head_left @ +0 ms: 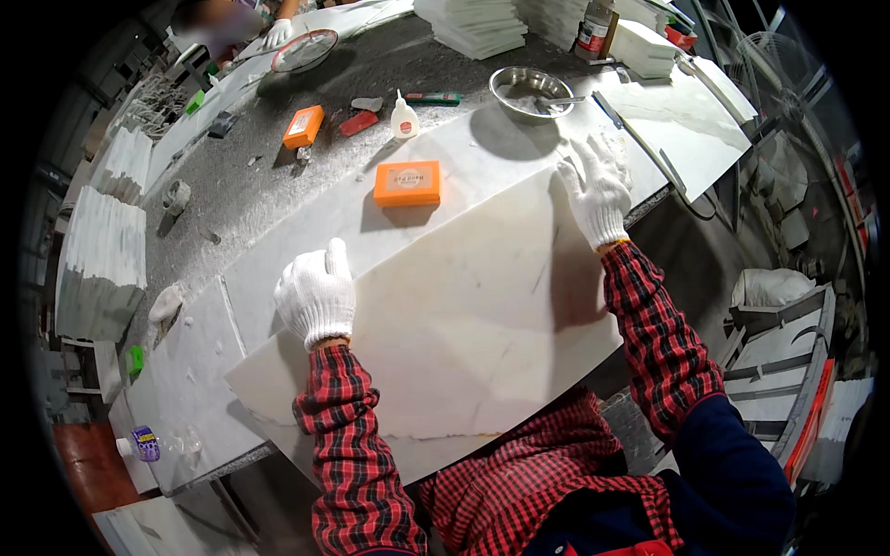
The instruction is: The person scrapes and smooths the edges of a white stone tile using a metal scraper and an orange sanding block. They repeatedly scrape along the edges, wipe away debris, and sand the edges to refine the surface.
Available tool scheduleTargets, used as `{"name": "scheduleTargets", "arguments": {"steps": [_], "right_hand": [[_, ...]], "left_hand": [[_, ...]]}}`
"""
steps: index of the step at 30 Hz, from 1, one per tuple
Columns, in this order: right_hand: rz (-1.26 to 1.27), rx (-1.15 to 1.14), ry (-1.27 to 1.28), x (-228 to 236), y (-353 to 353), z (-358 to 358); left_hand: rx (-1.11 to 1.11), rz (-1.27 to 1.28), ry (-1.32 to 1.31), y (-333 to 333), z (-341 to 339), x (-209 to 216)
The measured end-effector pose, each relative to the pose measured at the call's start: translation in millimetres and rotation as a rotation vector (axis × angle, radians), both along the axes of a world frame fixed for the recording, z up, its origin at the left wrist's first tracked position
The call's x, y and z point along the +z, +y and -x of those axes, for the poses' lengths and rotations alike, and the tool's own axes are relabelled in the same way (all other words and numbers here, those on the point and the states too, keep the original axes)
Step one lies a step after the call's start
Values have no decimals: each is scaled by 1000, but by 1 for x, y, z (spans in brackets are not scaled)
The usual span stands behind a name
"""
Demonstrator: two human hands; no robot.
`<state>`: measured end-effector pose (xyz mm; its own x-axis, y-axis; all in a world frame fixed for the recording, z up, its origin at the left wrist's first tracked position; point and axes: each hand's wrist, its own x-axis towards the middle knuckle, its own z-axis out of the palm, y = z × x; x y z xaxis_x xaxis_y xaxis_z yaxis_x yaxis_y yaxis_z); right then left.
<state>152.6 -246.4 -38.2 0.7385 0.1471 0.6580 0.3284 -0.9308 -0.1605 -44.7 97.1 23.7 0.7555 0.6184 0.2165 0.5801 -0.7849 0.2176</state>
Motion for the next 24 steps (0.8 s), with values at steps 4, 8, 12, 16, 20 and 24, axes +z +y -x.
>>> {"name": "scheduleTargets", "arguments": {"steps": [4,8,12,16,20,24], "right_hand": [[-139,132,25,-7,-6,11],[-40,193,56,16,26,37],[-157,187,77,19,20,19],[-127,111,136,28,6,-18],[-24,35,55,29,-6,-56],[74,58,187,47,13,-70]], "left_hand": [[-9,-4,32,-1,0,2],[1,-10,46,2,2,2],[-3,10,8,-2,1,3],[2,-8,10,-4,2,8],[5,17,21,-8,-3,8],[-20,-9,-6,-2,-1,0]]}}
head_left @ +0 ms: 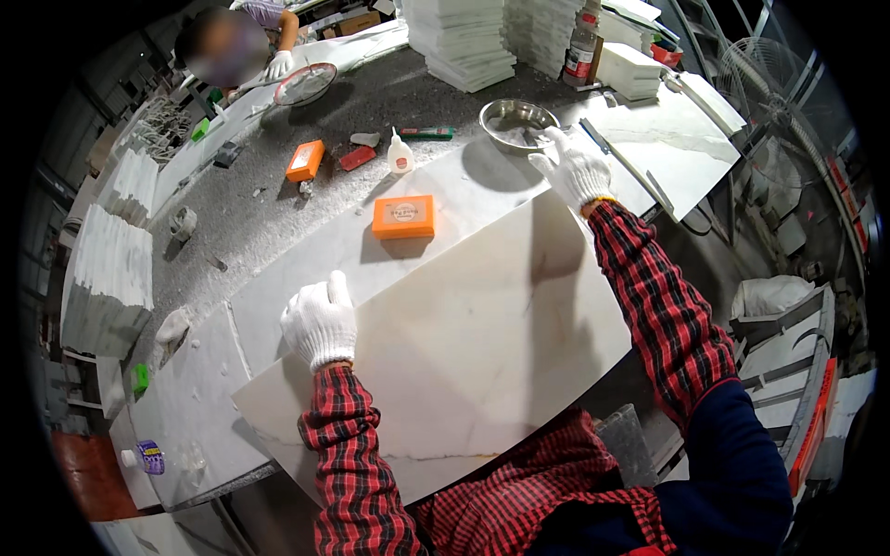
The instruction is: The person scrapes and smooths the edges of a white stone tile using a metal scraper and an orange sanding block. They repeatedly scrape along the edges, wipe away debris, and sand the edges to refine the surface.
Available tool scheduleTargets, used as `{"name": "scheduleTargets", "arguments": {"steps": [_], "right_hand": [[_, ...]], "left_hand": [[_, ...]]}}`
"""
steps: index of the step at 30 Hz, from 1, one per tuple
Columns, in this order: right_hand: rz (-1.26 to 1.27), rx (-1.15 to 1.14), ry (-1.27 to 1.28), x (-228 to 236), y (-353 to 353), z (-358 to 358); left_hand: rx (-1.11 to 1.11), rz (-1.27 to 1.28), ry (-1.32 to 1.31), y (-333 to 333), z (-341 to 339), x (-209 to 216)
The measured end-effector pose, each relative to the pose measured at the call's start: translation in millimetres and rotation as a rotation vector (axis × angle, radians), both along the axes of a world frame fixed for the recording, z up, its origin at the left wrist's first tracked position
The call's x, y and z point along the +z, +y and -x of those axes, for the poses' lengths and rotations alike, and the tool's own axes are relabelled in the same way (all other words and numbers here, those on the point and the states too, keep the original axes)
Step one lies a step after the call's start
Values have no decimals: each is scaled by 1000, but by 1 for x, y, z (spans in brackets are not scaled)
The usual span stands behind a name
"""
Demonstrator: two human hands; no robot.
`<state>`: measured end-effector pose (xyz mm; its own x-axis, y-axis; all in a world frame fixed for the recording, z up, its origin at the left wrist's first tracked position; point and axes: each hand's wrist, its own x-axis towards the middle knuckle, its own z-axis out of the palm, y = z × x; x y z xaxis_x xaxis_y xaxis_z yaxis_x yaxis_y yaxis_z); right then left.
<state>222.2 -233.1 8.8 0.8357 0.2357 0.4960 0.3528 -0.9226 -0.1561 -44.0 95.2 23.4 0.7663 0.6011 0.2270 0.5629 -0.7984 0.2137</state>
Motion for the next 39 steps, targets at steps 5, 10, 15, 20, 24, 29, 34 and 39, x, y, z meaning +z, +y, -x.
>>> {"name": "scheduleTargets", "arguments": {"steps": [5,10,15,20,24,29,34,39], "right_hand": [[230,-251,76,20,27,-26],[434,-411,222,27,48,-60],[352,-371,208,25,57,-66],[282,-354,327,28,54,-79],[348,-307,274,44,49,-74],[300,-140,142,61,19,-53],[-752,358,707,62,5,38],[-1113,443,1071,48,62,142]], "left_hand": [[-14,-40,-61,1,2,-2],[-35,-80,-105,0,-1,-5],[-27,-117,-124,-1,1,-6],[-63,-155,-185,2,1,-15],[-144,-207,-270,3,1,-17],[-316,-254,-317,-7,-4,-4],[-588,-341,-501,-4,-7,-14],[-628,-15,-472,1,1,-12]]}}
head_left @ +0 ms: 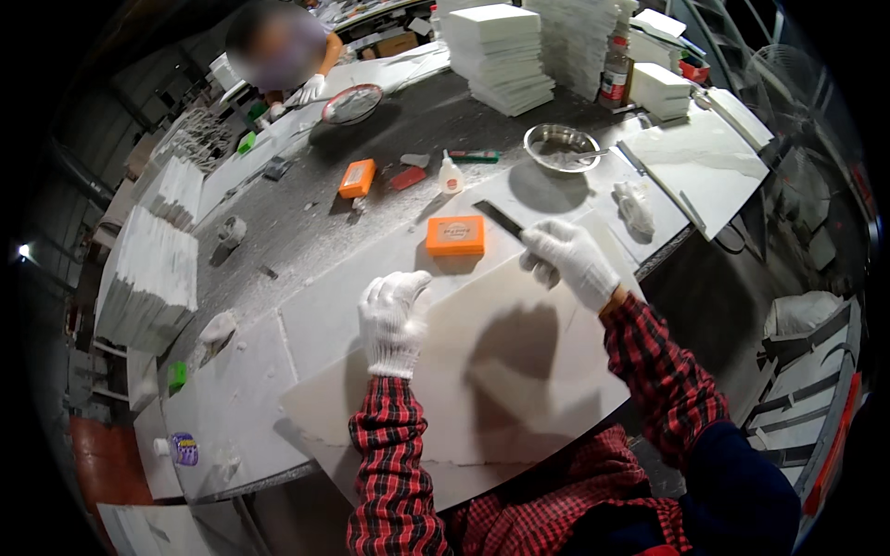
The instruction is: The person scrapes and smooths the edges of a white stone tile using a metal scraper and an orange sanding block. They repeatedly scrape along the edges, wipe away debris, and sand the edges to refine the surface.
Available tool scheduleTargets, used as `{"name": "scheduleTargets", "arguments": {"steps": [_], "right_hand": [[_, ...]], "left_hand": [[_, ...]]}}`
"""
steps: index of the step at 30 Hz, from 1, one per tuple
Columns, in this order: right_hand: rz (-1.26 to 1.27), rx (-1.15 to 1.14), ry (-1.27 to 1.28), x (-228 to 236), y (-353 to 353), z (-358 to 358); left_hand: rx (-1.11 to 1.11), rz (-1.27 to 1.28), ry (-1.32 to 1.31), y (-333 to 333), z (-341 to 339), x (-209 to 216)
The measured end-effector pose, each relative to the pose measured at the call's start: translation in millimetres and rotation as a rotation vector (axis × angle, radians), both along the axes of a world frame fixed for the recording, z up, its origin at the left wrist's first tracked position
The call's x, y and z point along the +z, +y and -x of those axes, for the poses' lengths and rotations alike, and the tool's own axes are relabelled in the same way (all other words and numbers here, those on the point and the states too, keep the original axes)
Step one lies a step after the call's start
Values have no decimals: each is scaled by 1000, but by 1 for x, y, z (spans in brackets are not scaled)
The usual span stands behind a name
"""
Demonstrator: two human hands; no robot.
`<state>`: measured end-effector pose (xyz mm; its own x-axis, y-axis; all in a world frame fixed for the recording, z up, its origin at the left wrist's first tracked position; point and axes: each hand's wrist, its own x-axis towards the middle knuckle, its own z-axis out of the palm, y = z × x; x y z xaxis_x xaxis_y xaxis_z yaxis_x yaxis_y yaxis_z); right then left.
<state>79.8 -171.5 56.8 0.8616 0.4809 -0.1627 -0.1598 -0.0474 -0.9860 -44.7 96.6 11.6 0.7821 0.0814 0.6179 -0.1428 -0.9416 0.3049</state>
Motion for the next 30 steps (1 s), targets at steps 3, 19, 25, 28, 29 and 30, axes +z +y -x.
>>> {"name": "scheduleTargets", "arguments": {"steps": [3,19,25,28,29,30], "right_hand": [[-138,9,119,-12,35,35],[-4,203,-125,-12,110,95],[108,223,-164,-14,101,93],[47,174,-27,-21,84,98],[36,157,39,-23,74,99],[-64,80,120,-26,60,100]], "left_hand": [[-9,262,-67,-6,5,12],[-43,958,-62,-5,17,8],[27,956,-115,2,14,2],[152,926,-184,-1,7,0],[192,906,-195,4,8,-4],[225,891,-205,2,5,-4]]}}
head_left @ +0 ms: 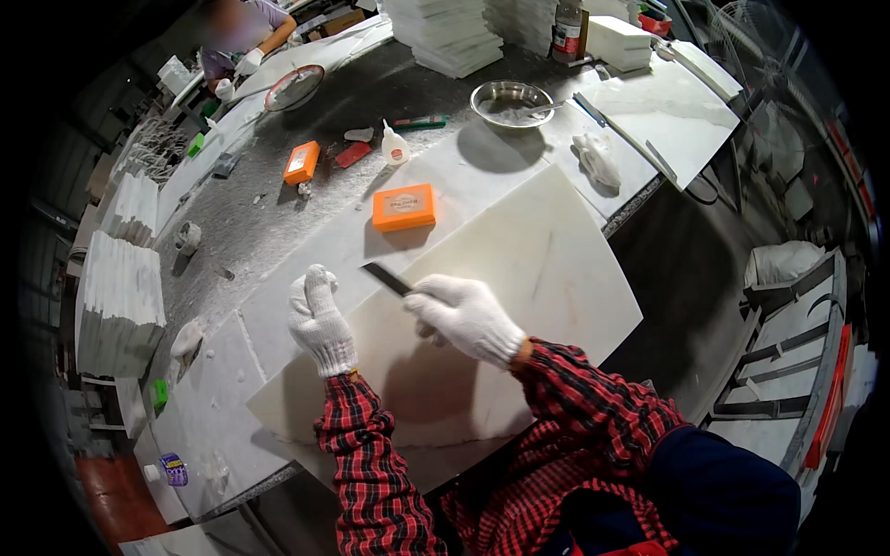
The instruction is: The person scrapes and smooths the edges of a white stone tile using a metal scraper and an orange sanding block. They repeatedly scrape along the edges, wipe away debris, and sand the edges to refine the surface.
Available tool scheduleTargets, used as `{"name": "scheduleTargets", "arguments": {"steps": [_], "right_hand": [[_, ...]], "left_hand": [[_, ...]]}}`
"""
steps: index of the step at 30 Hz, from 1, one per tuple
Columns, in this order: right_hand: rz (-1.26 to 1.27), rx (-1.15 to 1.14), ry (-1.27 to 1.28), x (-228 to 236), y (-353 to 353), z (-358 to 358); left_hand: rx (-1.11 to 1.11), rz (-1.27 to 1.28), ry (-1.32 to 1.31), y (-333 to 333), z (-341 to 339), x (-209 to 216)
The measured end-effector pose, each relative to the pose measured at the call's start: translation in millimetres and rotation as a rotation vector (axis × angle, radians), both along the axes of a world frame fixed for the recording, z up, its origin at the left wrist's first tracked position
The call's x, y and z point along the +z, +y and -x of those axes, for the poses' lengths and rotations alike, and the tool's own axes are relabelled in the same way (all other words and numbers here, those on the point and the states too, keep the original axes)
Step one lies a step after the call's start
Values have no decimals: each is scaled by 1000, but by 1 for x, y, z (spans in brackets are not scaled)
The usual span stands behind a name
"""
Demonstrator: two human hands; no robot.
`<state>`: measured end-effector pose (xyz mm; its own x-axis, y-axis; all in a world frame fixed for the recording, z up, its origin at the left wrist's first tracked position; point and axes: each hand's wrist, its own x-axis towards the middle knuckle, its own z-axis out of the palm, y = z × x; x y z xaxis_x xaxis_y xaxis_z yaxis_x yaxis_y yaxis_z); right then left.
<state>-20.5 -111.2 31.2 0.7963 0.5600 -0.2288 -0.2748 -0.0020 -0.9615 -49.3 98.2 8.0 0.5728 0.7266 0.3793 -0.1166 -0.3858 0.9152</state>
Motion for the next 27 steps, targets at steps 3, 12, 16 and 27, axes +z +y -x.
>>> {"name": "scheduleTargets", "arguments": {"steps": [3,12,16,27], "right_hand": [[119,-260,-336,-24,-45,-9],[442,-564,-781,-43,-101,-50],[520,-568,-970,-43,-88,-54],[830,-503,-1068,-31,-70,-58]], "left_hand": [[79,-367,233,-1,-2,-3],[82,-721,701,-14,-11,5],[74,-651,742,-13,-10,5],[65,-673,649,-18,-9,3]]}}
